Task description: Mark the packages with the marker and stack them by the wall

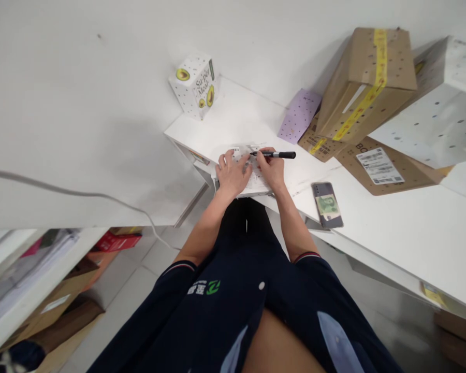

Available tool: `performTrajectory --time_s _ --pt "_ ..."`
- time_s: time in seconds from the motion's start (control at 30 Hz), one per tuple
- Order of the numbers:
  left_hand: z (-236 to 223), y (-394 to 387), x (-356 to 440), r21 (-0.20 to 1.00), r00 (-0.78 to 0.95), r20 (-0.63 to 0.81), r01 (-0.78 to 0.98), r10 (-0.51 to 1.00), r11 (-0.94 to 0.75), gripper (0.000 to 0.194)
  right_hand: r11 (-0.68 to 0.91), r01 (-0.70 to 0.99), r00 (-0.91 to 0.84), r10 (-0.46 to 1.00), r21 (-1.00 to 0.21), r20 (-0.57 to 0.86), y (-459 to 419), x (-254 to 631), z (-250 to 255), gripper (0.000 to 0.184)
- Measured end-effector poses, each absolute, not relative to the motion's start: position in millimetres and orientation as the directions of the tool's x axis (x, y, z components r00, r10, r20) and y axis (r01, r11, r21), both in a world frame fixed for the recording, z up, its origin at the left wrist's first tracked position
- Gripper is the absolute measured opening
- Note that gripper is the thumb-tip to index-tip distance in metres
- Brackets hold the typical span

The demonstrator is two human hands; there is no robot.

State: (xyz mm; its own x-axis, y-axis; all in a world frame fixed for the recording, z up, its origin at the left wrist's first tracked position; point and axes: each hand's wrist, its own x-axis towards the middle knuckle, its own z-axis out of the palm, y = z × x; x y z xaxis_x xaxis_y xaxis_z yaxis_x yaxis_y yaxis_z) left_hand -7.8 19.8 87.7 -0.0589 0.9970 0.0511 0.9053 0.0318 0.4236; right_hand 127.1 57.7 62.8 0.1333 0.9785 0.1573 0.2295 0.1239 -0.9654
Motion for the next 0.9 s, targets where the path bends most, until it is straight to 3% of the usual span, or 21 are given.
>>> performTrajectory --time_s 0.7,0.8,0.9 --pt "90.3 18.2 -7.7 0.423 -0.051 0.052 0.906 0.997 0.024 0.043 0.109 0.245 0.122 0.982 -0.963 0.142 57.9 127.8 65.6 0.030" --pt "88.3 18.4 -7.9 0.425 -0.055 0.064 0.905 0.996 0.023 0.042 0.086 0.164 0.170 0.979 -0.983 0.114 57.7 127.9 67.2 0.032" --pt "85.3 19.3 -8.2 0.428 -0.057 0.078 0.904 0.995 0.018 0.041 0.057 -0.019 0.279 0.959 -0.998 0.050 60.2 131.0 67.4 0.038"
